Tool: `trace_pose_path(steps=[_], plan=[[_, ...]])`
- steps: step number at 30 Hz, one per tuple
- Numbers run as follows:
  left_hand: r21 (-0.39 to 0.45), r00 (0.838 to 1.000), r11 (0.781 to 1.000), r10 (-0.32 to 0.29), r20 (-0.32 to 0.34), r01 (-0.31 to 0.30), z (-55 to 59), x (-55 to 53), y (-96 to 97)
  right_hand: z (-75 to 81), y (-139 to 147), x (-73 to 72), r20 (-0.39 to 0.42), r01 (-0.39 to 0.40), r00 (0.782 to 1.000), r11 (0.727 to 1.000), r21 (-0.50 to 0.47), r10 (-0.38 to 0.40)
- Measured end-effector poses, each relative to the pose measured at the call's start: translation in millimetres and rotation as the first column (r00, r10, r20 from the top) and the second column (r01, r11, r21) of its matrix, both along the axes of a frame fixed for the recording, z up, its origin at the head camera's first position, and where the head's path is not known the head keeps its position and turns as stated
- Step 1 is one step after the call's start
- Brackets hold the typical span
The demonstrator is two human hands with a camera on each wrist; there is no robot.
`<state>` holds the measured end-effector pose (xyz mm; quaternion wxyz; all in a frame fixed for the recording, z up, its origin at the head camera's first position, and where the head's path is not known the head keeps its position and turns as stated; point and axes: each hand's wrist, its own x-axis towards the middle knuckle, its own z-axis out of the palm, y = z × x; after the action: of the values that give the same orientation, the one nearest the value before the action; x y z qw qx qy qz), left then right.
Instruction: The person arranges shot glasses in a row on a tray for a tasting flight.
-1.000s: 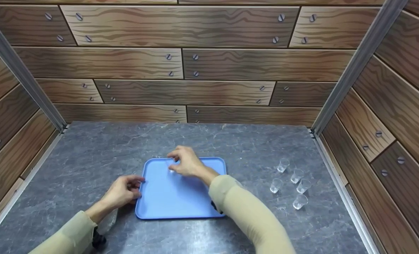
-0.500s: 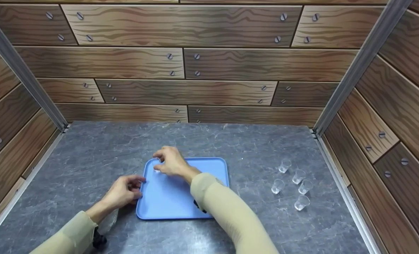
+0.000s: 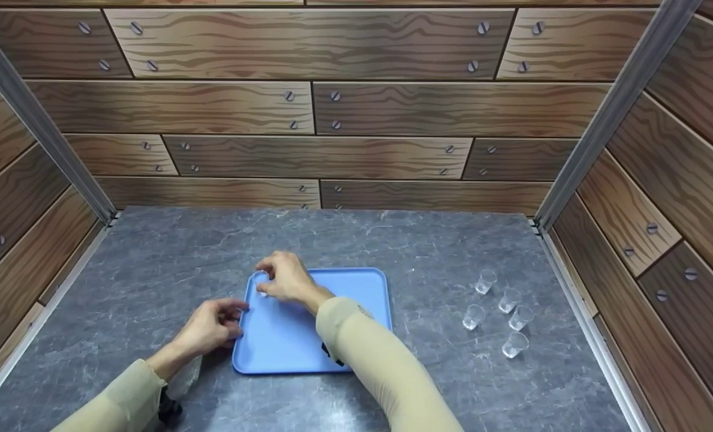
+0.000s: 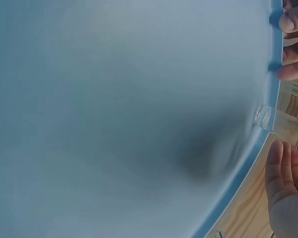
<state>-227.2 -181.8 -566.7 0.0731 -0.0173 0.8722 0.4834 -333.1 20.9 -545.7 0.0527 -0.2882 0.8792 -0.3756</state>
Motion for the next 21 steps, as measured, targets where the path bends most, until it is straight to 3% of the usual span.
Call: trace_pose_path(steps=[13,21], plan=[[0.009,1.000,1.000,0.011,-0.001,-0.011,0.5,0.2,1.2,1.7,7.7,2.1,-0.005,-0.029,1.000,0.999,-0.033,0.029],[0.013,1.000,1.000,0.016,0.016,-0.016,0.5,-0.1,1.3,3.0,28.0,3.7,0.004,-0.047,0.999,0.996,-0.074,0.048]])
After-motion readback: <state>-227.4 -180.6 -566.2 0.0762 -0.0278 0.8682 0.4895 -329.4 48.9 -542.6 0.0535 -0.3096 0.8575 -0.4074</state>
